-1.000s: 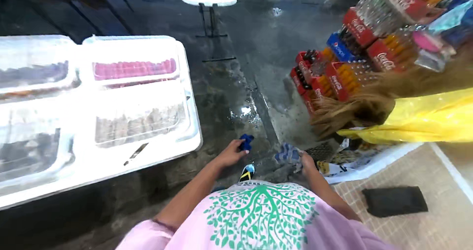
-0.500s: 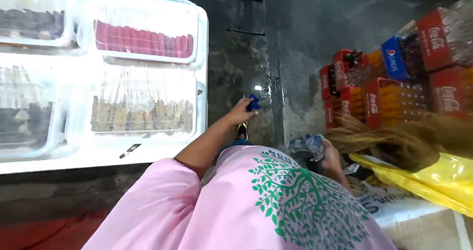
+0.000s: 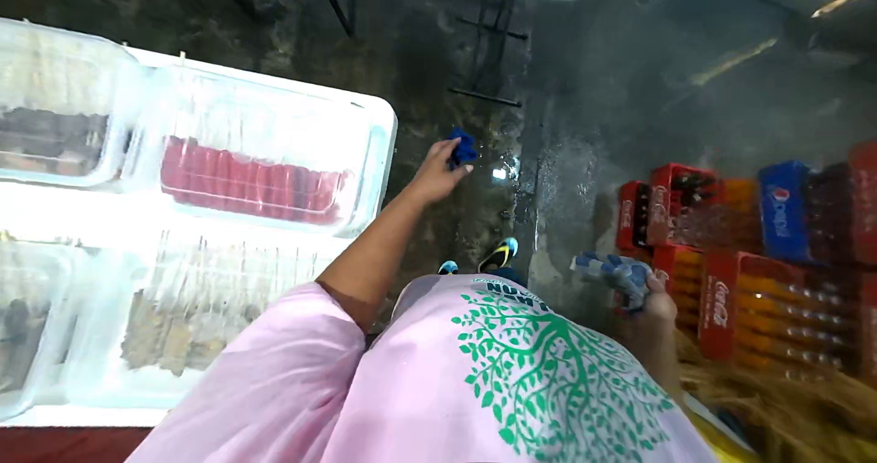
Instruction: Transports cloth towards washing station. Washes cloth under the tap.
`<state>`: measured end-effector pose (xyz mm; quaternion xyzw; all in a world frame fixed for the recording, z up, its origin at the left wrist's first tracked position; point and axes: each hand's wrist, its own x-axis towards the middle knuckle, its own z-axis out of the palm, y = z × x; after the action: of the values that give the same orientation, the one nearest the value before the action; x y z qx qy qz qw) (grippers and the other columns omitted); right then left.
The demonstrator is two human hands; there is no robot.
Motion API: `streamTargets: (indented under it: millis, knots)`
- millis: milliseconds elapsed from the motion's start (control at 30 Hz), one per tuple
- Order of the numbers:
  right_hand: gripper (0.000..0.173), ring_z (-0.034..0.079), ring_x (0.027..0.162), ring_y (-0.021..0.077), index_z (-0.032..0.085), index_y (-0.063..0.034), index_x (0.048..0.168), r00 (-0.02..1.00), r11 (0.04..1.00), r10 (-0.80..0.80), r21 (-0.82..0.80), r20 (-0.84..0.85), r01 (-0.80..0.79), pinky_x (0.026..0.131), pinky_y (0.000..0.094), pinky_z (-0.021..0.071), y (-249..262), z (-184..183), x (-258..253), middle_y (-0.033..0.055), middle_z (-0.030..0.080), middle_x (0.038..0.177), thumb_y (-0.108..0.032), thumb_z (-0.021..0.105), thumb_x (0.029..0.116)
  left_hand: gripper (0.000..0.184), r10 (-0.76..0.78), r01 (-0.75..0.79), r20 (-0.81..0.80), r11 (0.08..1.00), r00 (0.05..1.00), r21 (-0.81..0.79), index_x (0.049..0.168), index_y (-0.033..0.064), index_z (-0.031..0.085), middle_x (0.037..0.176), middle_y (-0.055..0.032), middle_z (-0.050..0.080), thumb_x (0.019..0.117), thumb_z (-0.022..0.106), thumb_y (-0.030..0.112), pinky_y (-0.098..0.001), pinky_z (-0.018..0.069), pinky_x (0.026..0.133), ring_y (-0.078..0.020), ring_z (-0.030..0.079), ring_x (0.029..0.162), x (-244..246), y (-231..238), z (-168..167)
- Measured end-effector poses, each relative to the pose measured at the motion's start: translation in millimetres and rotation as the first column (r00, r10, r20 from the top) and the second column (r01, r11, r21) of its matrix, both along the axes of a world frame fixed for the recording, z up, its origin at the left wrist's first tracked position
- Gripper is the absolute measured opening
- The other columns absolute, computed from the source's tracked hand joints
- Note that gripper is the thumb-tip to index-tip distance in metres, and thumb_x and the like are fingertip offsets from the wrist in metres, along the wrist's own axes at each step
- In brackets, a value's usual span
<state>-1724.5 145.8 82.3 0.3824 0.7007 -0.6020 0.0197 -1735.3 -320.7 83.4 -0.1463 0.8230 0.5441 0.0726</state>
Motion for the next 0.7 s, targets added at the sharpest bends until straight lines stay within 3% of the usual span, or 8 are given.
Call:
streamTargets:
  millis: [100,200,367,567,700]
  knots:
    - [0.031,0.067,0.077,0.0124,0.058,-0.0013,0.126,0.977,0.987,0.159,0.001,-0.145,-0.160,0.070,0.0324,0.0591,-9.7,26.5,-89.7,0.0057,0.068,0.094,-0.022,0.041,0.1108,0.065,0.074,-0.073,-0.041,0.997,0.996,0.029,0.159,0.0064,0.036,0.162,-0.0203,0.033,0.1025,0.064,0.023,-0.0475,0.0410,0.115,-0.0326,0.045,0.142,-40.7,-7.2,3.1]
    - [0.026,0.069,0.078,0.0123,0.061,0.0001,0.118,0.888,0.922,0.381,0.038,-0.258,-0.385,0.073,0.0330,0.0612,-45.1,62.4,-185.5,0.0049,0.069,0.091,-0.017,0.043,0.1096,0.057,0.215,-0.206,-0.059,0.970,0.975,0.132,0.157,0.0126,0.042,0.162,-0.0139,0.036,0.1041,0.061,0.023,-0.0475,0.0419,0.115,-0.0275,0.046,0.142,-72.1,-12.7,8.3]
    - [0.016,0.069,0.074,0.0062,0.063,-0.0035,0.114,0.649,0.693,0.699,0.061,-0.299,-0.718,0.071,0.0263,0.0614,-140.8,95.7,-312.6,-0.0014,0.069,0.085,-0.009,0.050,0.1064,0.046,0.490,-0.448,-0.149,0.860,0.859,0.243,0.147,0.0111,0.056,0.151,-0.0116,0.051,0.1015,0.062,0.015,-0.0427,0.0494,0.108,-0.0216,0.057,0.131,-104.8,-23.9,28.0]
    - [0.017,0.069,0.077,0.0095,0.063,-0.0067,0.118,0.441,0.425,0.842,-0.121,-0.310,-0.897,0.071,0.0298,0.0612,-281.5,88.5,-392.9,0.0015,0.070,0.092,-0.010,0.051,0.1068,0.023,0.794,-0.747,-0.202,0.609,0.574,0.268,0.122,0.0030,0.068,0.114,-0.0067,0.071,0.0997,0.064,0.007,-0.0293,0.0574,0.089,-0.0093,0.068,0.097,-107.9,-46.9,48.5]
    - [0.018,0.068,0.077,0.0095,0.063,-0.0062,0.119,0.222,0.187,0.930,-0.143,-0.292,-0.972,0.072,0.0304,0.0605,-382.4,82.1,-401.5,0.0031,0.069,0.092,-0.010,0.051,0.1067,0.017,0.870,-0.842,-0.188,0.490,0.455,0.227,0.118,0.0039,0.067,0.106,-0.0042,0.071,0.1021,0.061,0.008,-0.0269,0.0573,0.081,-0.0064,0.067,0.084,-103.1,-74.1,59.9]
